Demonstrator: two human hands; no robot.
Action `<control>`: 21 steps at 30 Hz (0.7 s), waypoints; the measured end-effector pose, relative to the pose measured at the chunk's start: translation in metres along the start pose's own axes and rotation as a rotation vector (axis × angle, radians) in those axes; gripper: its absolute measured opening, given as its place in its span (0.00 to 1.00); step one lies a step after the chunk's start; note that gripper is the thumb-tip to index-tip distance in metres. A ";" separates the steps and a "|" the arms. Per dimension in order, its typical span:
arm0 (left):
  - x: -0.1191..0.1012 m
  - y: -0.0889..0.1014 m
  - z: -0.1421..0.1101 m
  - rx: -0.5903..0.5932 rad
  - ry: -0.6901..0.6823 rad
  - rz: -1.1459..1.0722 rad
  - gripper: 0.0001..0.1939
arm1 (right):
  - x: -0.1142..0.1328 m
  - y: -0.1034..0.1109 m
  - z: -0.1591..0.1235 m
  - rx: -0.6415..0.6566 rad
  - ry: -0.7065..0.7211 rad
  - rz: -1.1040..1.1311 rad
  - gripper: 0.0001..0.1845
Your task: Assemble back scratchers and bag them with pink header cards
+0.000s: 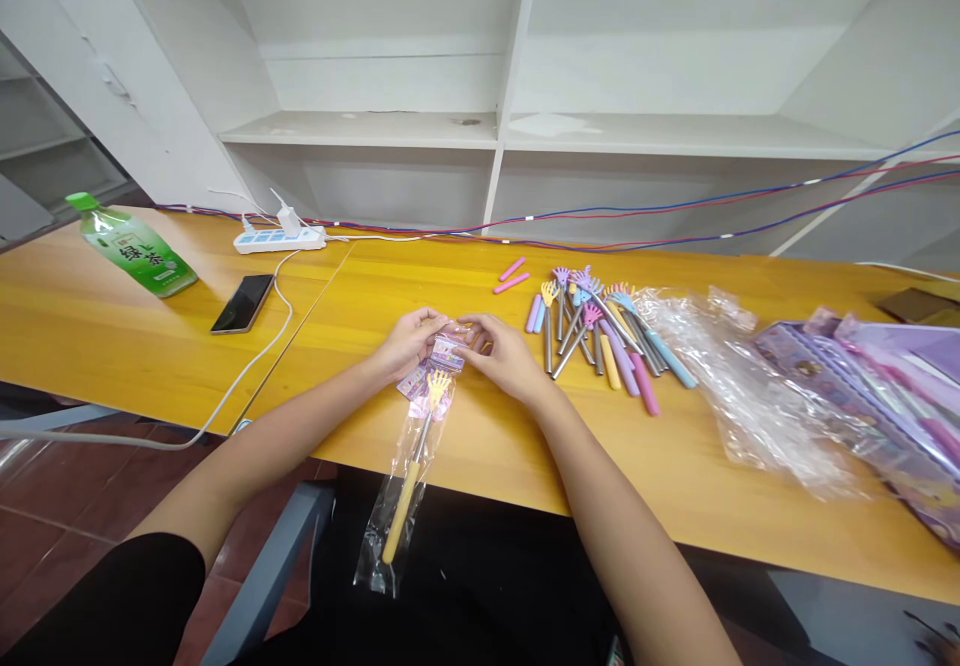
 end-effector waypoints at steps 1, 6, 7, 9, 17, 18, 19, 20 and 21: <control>0.000 0.000 0.000 0.007 -0.009 0.005 0.18 | 0.001 0.000 0.000 -0.005 0.003 0.004 0.25; 0.001 -0.004 -0.002 0.128 0.012 0.000 0.23 | -0.001 0.003 0.001 -0.045 0.019 0.006 0.20; 0.002 -0.005 -0.003 0.155 0.015 0.015 0.24 | -0.002 0.003 0.001 -0.055 0.022 -0.005 0.18; 0.005 -0.007 -0.006 0.198 0.011 0.066 0.25 | -0.002 0.006 0.002 -0.067 0.031 -0.029 0.15; 0.019 -0.006 -0.007 0.333 -0.019 0.318 0.37 | 0.009 0.020 0.003 -0.223 0.133 -0.168 0.11; 0.019 -0.005 -0.006 0.328 -0.031 0.328 0.37 | 0.010 0.021 0.003 -0.224 0.135 -0.173 0.11; 0.020 -0.004 -0.005 0.325 -0.040 0.328 0.37 | 0.011 0.020 0.002 -0.214 0.135 -0.175 0.11; 0.020 -0.003 -0.004 0.323 -0.046 0.321 0.37 | 0.011 0.019 0.002 -0.197 0.134 -0.175 0.11; 0.020 -0.003 -0.004 0.323 -0.048 0.310 0.37 | 0.011 0.018 0.002 -0.178 0.133 -0.173 0.11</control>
Point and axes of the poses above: each hand's wrist, its own z-axis towards the middle knuckle, its own y-axis out of the back of the hand, x = y × z, the point moved 2 cm from there along z, towards the middle knuckle, and after that the axes turned 13 degrees about z, right-handed, at the moved point
